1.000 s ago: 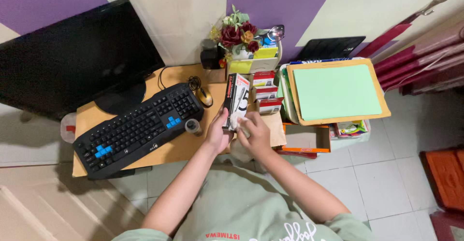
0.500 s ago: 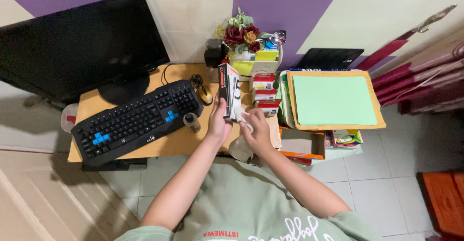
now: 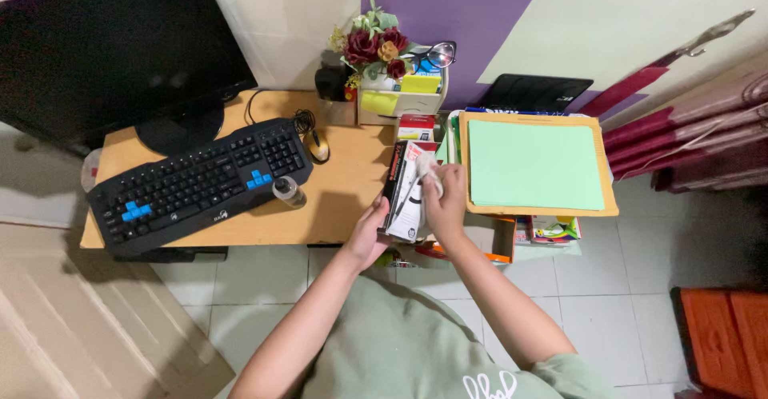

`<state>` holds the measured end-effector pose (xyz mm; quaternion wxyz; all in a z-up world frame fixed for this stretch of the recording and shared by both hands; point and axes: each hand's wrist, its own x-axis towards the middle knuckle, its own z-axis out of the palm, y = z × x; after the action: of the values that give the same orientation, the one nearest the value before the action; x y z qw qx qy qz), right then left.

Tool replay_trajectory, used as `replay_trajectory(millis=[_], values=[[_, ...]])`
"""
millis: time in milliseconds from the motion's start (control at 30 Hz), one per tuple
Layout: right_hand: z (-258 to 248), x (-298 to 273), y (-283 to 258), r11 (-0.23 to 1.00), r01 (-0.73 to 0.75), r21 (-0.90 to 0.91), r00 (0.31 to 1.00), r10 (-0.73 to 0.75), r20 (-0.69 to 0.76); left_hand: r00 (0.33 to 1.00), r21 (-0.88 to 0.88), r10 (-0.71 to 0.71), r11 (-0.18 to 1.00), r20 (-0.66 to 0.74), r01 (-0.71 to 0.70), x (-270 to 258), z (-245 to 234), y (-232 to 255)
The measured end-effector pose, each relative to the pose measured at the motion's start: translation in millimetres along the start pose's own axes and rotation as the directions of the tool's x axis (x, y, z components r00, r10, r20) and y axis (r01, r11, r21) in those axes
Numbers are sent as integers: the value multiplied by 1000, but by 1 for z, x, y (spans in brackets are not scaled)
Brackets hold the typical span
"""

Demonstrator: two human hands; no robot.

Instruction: The person sorts through small boxes and papers on a desk, wipes the desk surface with a cloth, and then picks up a green folder and a cardboard box.

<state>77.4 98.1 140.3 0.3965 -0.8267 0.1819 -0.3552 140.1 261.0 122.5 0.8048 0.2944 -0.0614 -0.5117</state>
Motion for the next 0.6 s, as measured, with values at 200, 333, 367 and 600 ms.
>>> replay_trajectory(millis=[200,333,367,600], values=[[-16,-49,-14,986,167,-24,959,-157,235,971,375,222,911,-88,-174,-3,-34,-7],[-27,-43,-10,929,368,-45,866,-325,379,962,666,238,741,-136,-89,-13,-35,-2],[-28,-41,-8,937,350,4,865,-325,382,948,767,292,636,-129,-92,-15,-28,-5],[-29,14,22,926,-73,371,994,96,-44,947,743,316,647,-54,-174,-16,-17,-25]])
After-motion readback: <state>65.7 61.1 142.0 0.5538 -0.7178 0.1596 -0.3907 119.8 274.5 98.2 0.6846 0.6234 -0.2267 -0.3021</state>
